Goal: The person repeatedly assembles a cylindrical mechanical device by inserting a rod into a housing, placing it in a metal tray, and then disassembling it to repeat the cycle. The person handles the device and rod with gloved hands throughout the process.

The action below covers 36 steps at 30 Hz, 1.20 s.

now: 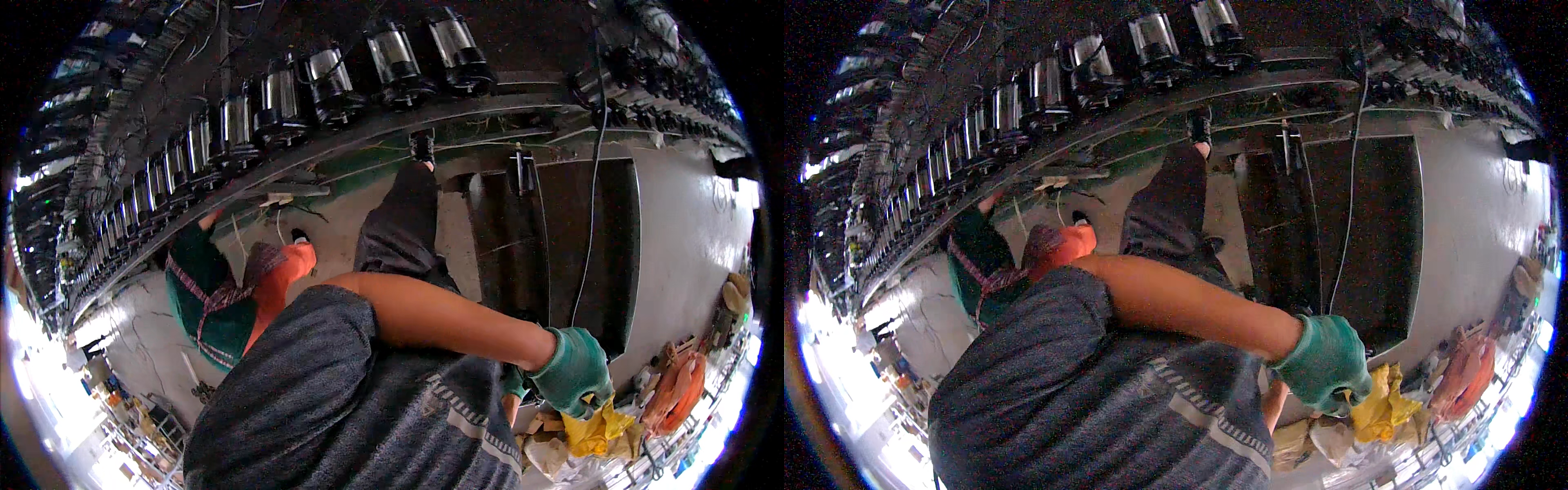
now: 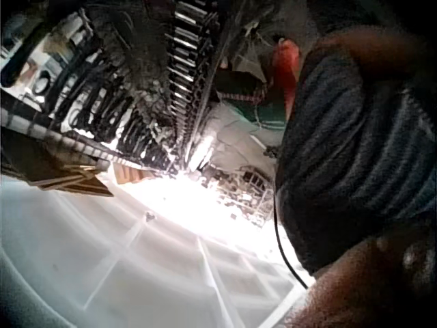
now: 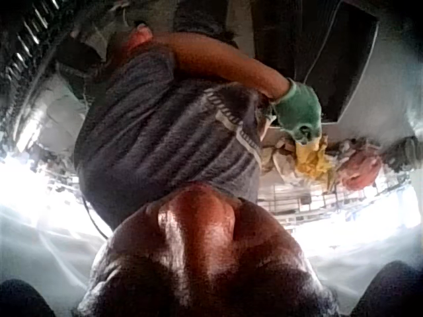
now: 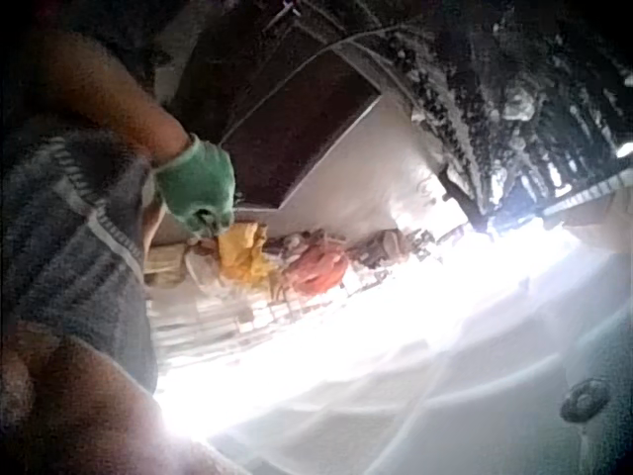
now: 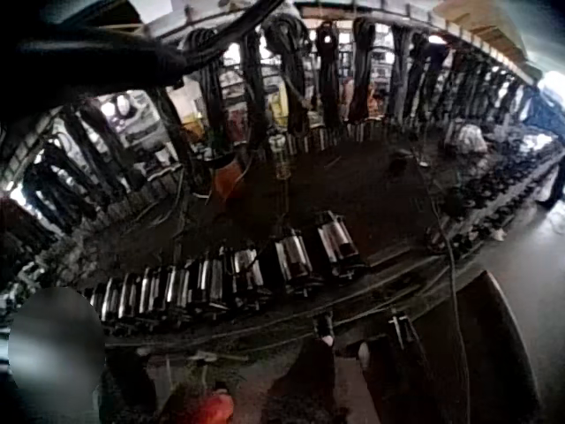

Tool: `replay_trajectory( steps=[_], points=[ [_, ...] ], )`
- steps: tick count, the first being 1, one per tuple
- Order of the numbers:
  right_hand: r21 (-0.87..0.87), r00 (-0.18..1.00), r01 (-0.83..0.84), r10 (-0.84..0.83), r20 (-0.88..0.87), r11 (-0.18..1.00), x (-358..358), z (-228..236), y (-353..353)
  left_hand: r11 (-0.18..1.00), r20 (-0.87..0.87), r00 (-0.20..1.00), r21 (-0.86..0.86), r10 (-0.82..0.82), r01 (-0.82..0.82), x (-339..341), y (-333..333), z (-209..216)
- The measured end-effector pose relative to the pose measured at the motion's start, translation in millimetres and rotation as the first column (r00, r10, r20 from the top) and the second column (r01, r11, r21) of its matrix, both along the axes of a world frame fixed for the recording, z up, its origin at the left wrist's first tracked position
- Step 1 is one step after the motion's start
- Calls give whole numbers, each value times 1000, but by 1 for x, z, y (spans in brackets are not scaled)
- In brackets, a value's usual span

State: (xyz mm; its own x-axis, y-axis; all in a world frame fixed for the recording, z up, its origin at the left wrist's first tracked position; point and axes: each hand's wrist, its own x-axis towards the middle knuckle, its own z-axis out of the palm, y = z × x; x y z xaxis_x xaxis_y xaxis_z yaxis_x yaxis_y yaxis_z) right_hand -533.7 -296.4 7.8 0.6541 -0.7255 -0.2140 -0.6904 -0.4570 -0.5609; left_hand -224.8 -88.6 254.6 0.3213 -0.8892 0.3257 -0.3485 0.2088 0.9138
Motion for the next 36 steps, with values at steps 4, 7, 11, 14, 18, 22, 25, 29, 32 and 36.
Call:
replay_trajectory(
  steps=[4, 7, 11, 14, 18, 22, 25, 29, 32, 36],
  points=[
    [-6, 999, -25, 25, -23, 1000, 4, -1, -2, 998, 8, 1000, 64, -23, 23, 5, 6, -1],
    [-13, 999, -36, 36, -21, 999, 6, 1, -3, 999, -27, 1000, 41, 11, -10, 4, 9, -4],
    [-16, 1000, -25, 25, -8, 1000, 7, -2, 4, 996, 11, 1000, 86, 13, -14, 3, 11, -1],
    [-19, 999, -50, 50, -5, 999, 10, 0, 0, 996, -30, 996, 26, 83, -82, 2, 9, -3],
    [-31, 999, -42, 43, 13, 999, 12, -5, 5, 998, -66, 998, 70, 9, -4, -5, 3, -3],
    [-35, 998, -54, 55, 29, 998, 15, -11, 11, 996, 33, 998, 64, 58, -60, -10, 5, 3],
    [-42, 994, -89, 91, 56, 995, 22, -13, 9, 991, 46, 993, 81, 105, -109, -21, 3, -2],
    [-51, 991, -97, 101, 91, 994, 24, -16, 13, 993, 105, 990, 65, 96, -103, -34, 2, 2],
    [-57, 986, -124, 130, 101, 991, 34, -19, 13, 989, 69, 991, 81, 116, -121, -40, 1, -3],
    [-67, 984, -134, 141, 110, 989, 39, -19, 14, 989, 102, 986, 62, 129, -136, -45, 1, -10]
  ],
)
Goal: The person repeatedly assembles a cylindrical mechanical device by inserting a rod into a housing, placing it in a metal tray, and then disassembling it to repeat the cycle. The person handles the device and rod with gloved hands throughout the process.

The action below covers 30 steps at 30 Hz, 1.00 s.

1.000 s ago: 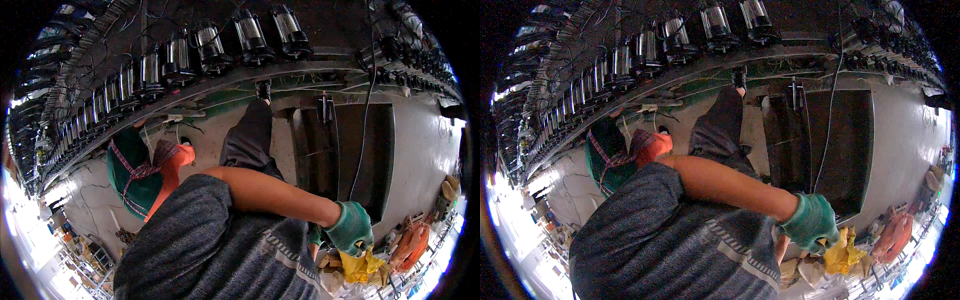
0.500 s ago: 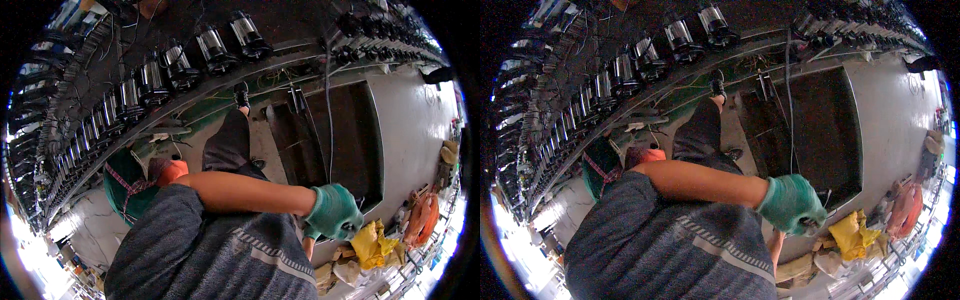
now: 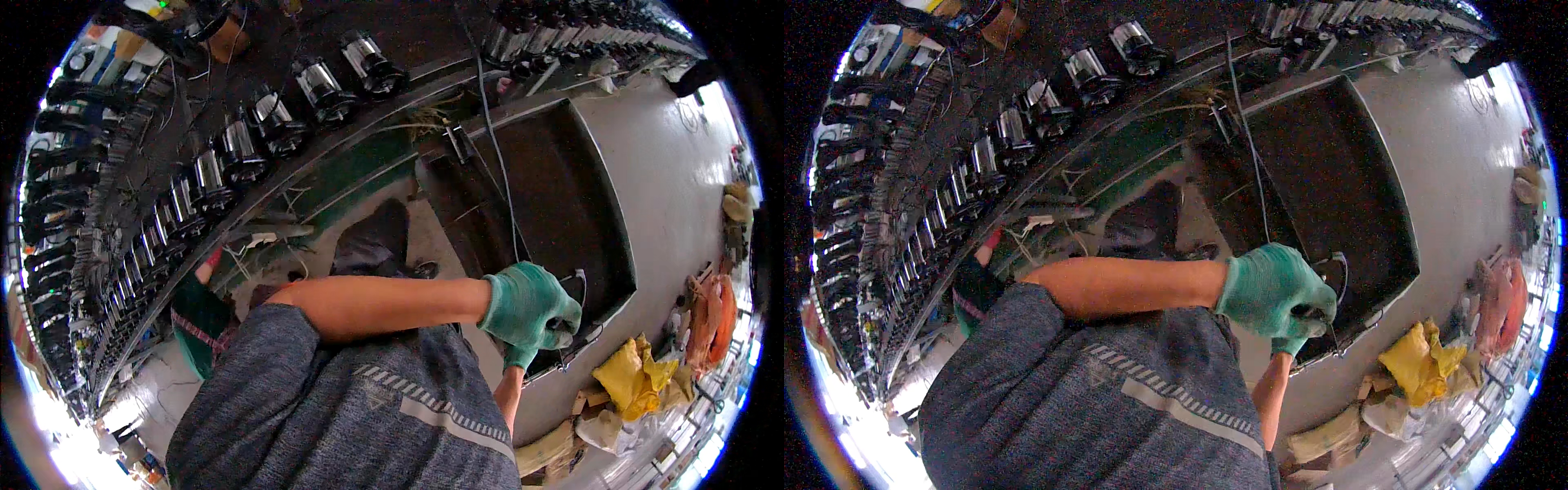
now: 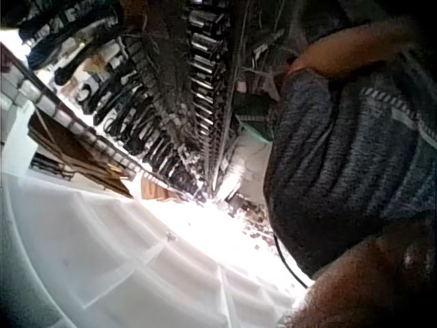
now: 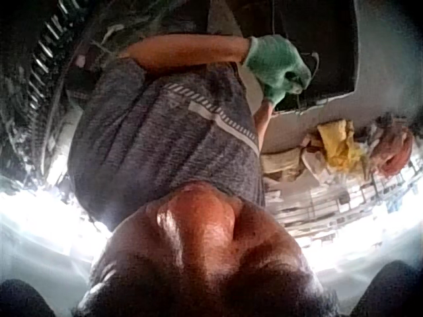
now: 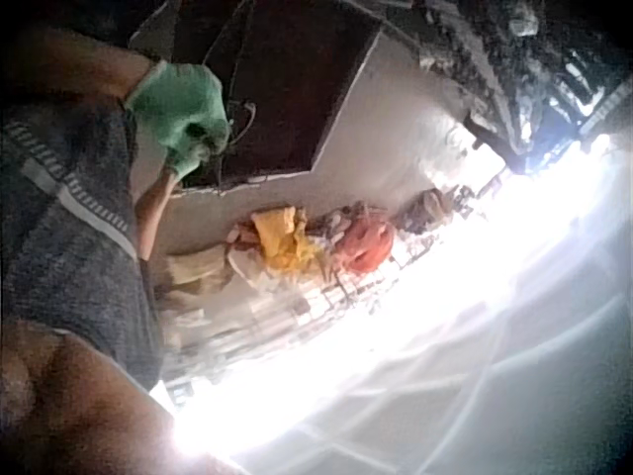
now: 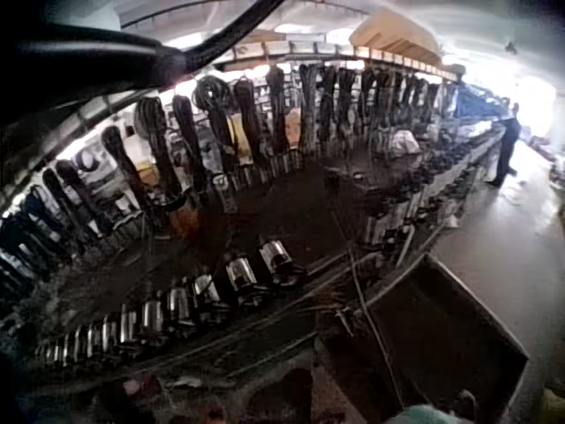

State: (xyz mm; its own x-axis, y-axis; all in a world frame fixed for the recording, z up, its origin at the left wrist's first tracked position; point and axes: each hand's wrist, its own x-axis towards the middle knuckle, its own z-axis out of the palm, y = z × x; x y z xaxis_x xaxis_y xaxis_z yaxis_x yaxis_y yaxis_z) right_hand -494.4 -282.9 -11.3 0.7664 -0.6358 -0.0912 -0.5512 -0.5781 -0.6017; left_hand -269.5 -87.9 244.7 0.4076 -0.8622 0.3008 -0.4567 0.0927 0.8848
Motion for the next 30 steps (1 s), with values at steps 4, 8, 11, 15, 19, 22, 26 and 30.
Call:
replay_trajectory(
  steps=[4, 8, 11, 15, 19, 22, 26, 30],
  points=[
    [-11, 1000, 11, -11, -13, 1000, -6, -2, 7, 999, -15, 1000, -33, -23, 23, 9, 3, 5],
    [-39, 999, 7, -9, -47, 999, -6, 0, 10, 994, -57, 994, -54, -98, 95, 19, 12, 8],
    [-56, 997, 10, -14, -75, 998, -13, 3, 12, 983, -77, 992, -165, -97, 83, 28, 18, 8],
    [-142, 978, -145, 121, -168, 979, -16, 4, 8, 961, -558, 830, -235, -9, -148, 68, 30, 14],
    [281, 989, 151, -144, -47, 948, -4, 29, 9, 903, -603, 768, -176, 217, -393, 150, 68, 25],
    [370, 988, 57, -105, 113, 927, 72, 103, 41, 928, -902, 416, -55, 112, -368, 211, 103, 20],
    [306, 990, -138, 122, 72, 942, 141, 143, 41, 787, -856, 372, 64, 360, -614, 271, 99, 3],
    [640, 999, -42, 24, 36, 767, 259, 225, 76, 670, -597, 564, -58, 571, -740, 364, 142, 28]
  ],
)
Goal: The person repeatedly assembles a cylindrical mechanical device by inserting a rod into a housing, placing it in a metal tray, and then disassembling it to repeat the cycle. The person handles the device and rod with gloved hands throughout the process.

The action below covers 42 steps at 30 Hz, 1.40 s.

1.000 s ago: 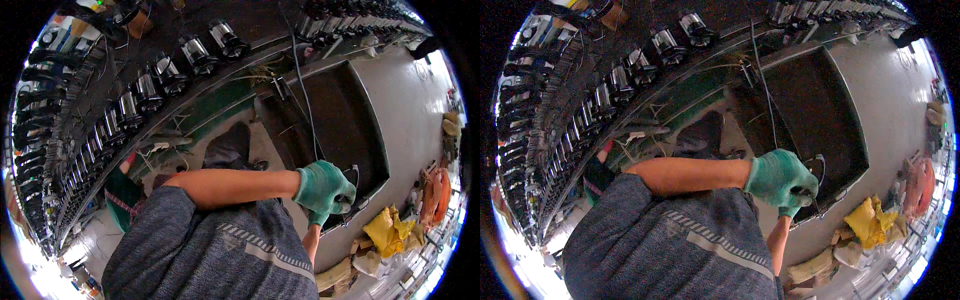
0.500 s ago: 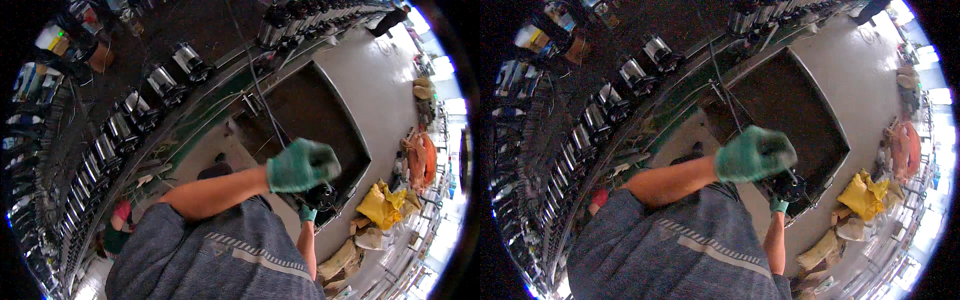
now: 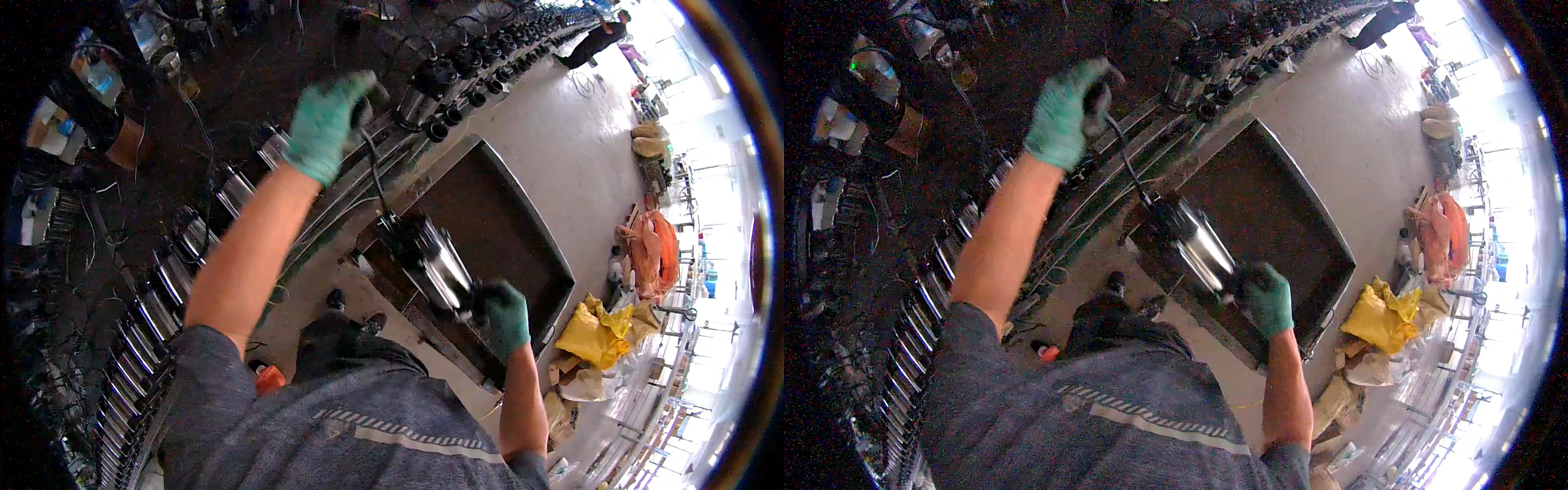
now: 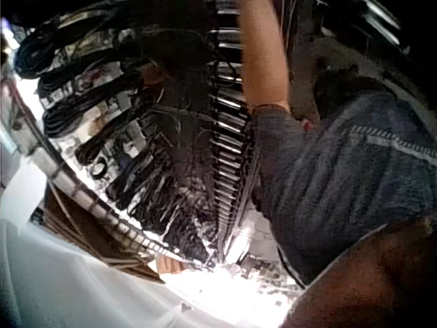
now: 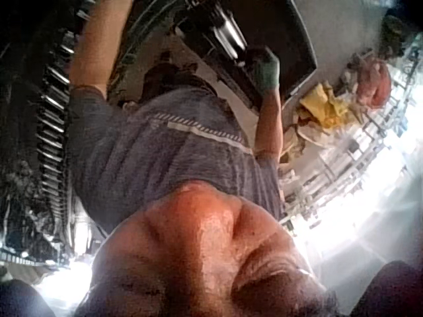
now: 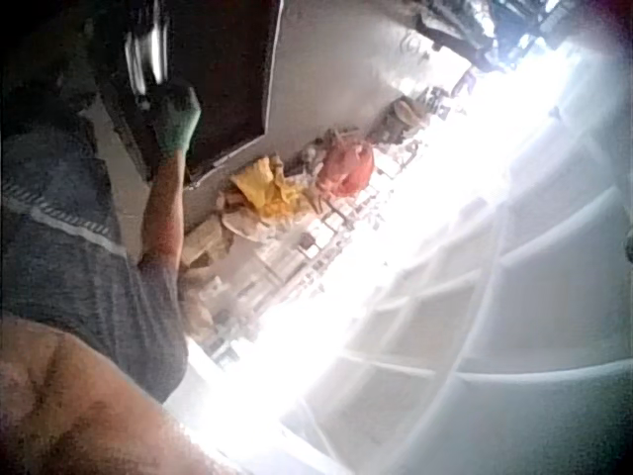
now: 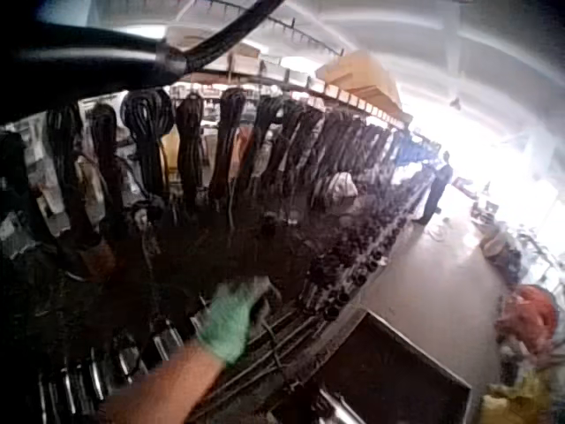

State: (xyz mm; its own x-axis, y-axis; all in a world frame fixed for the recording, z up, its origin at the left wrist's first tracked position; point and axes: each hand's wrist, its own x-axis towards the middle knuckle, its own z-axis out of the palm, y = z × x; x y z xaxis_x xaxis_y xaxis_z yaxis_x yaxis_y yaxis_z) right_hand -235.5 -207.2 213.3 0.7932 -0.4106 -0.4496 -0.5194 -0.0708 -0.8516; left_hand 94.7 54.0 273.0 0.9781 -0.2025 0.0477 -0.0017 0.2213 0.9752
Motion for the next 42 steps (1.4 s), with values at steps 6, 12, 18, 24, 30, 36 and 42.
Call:
replay_trajectory(
  steps=[6, 12, 18, 24, 30, 36, 42],
  points=[
    [-143, 958, -188, 214, 193, 972, 202, -32, 41, 930, 488, 868, 353, -89, -103, 120, 50, 11],
    [-436, 902, -272, 385, 194, 858, 376, -98, 73, 612, 511, 787, 759, -344, -225, 157, 62, -25],
    [-629, 895, -427, 401, -193, 650, 434, -118, 116, 760, 451, 852, 642, -267, -102, 72, 84, -54],
    [298, 960, -180, 101, 262, 937, 368, -129, 75, 865, 341, 939, 458, 40, -203, -34, 78, -88],
    [-425, 995, 95, -83, 48, 900, 129, -127, -36, 896, 127, 959, 406, -253, 182, -122, 2, -163],
    [-658, 948, 243, -318, 5, 713, -136, -186, -126, 754, 358, 741, 587, -569, 295, -138, -109, -196],
    [-872, 941, 109, -332, -64, 477, -233, -210, -151, 288, 120, 679, 947, -724, 140, -138, -186, -246]
  ],
)
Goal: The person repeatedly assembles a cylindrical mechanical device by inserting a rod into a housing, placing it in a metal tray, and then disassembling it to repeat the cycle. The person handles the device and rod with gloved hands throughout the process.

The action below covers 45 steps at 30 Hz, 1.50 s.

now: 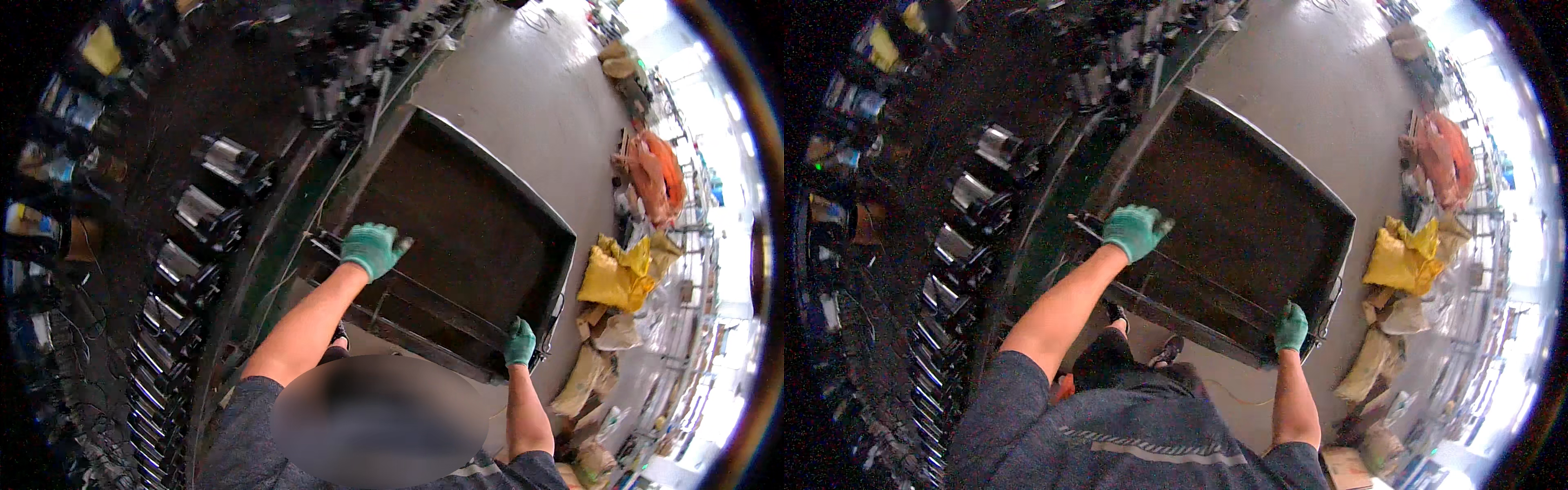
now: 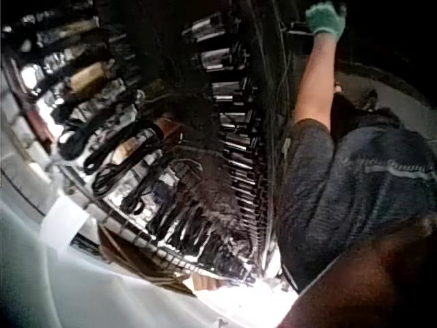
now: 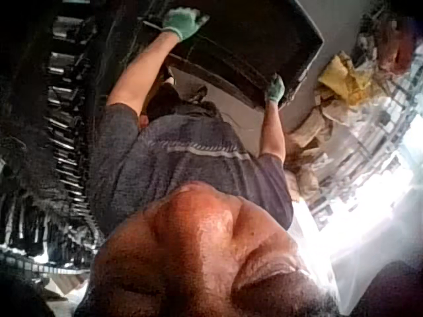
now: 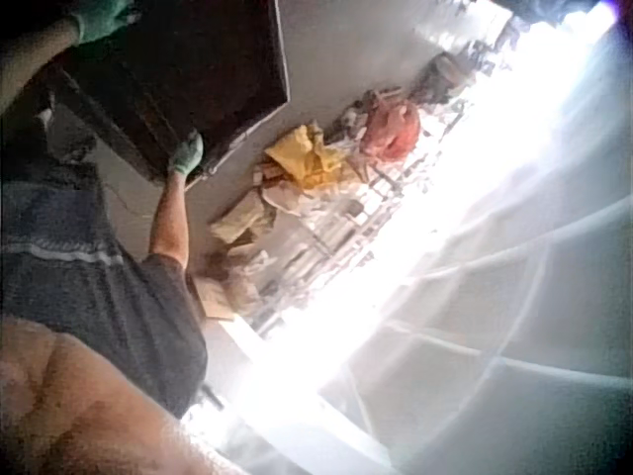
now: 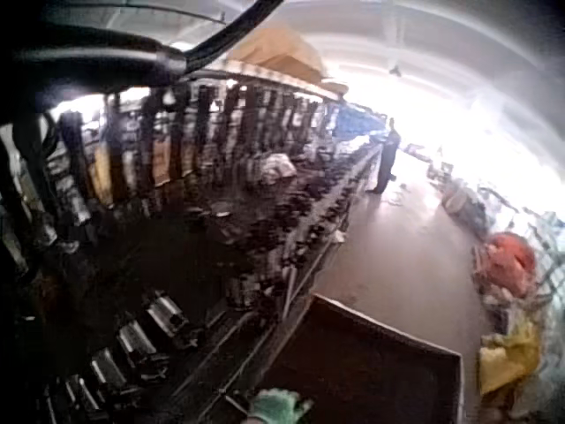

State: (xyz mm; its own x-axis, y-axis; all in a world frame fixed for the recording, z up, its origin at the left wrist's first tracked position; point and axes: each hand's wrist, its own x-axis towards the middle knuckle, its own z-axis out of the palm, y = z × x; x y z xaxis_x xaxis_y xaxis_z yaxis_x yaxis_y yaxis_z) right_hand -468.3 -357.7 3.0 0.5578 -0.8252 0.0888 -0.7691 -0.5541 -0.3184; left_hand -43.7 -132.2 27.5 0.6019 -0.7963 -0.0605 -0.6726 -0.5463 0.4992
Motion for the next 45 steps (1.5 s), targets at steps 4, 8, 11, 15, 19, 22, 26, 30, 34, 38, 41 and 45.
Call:
replay_trajectory(
  steps=[4, 8, 11, 15, 19, 22, 26, 30, 34, 38, 41, 45],
  points=[
    [-43, 996, -80, 78, -44, 996, 13, -2, 1, 975, 44, 987, 150, 157, -162, -6, -11, 12],
    [-104, 979, -203, 200, -41, 974, 22, 5, -18, 926, 107, 975, 310, 193, -217, -11, -22, 12],
    [-120, 974, -221, 225, 16, 968, 27, 9, -21, 889, 133, 973, 397, 189, -228, -11, -28, 15],
    [-121, 981, -181, 188, 48, 976, 28, 9, -21, 860, 140, 973, 456, 183, -228, -12, -38, 20],
    [-168, 979, -170, 186, 86, 971, 33, 9, -30, 870, 217, 958, 416, 188, -265, -7, -38, 7],
    [-186, 983, -147, 164, 79, 971, 46, 7, -49, 873, 195, 960, 407, 203, -268, 2, -58, 13],
    [-184, 989, -110, 127, 81, 977, 65, 7, -79, 829, 199, 956, 481, 216, -287, 16, -91, 20],
    [-222, 990, -116, 132, 58, 968, 84, 5, -114, 857, 206, 958, 437, 201, -274, 34, -118, 20],
    [-231, 994, -95, 104, 28, 968, 107, 5, -147, 857, 207, 955, 428, 214, -285, 55, -149, 14],
    [-227, 997, -69, 76, 23, 971, 132, 5, -183, 844, 172, 966, 473, 191, -251, 81, -183, 14],
    [-239, 998, -46, 53, 24, 970, 151, 0, -214, 869, 206, 957, 410, 205, -275, 100, -212, 10],
    [-262, 999, -33, 37, 9, 965, 175, -6, -261, 877, 188, 960, 397, 209, -269, 129, -259, 10]
  ],
)
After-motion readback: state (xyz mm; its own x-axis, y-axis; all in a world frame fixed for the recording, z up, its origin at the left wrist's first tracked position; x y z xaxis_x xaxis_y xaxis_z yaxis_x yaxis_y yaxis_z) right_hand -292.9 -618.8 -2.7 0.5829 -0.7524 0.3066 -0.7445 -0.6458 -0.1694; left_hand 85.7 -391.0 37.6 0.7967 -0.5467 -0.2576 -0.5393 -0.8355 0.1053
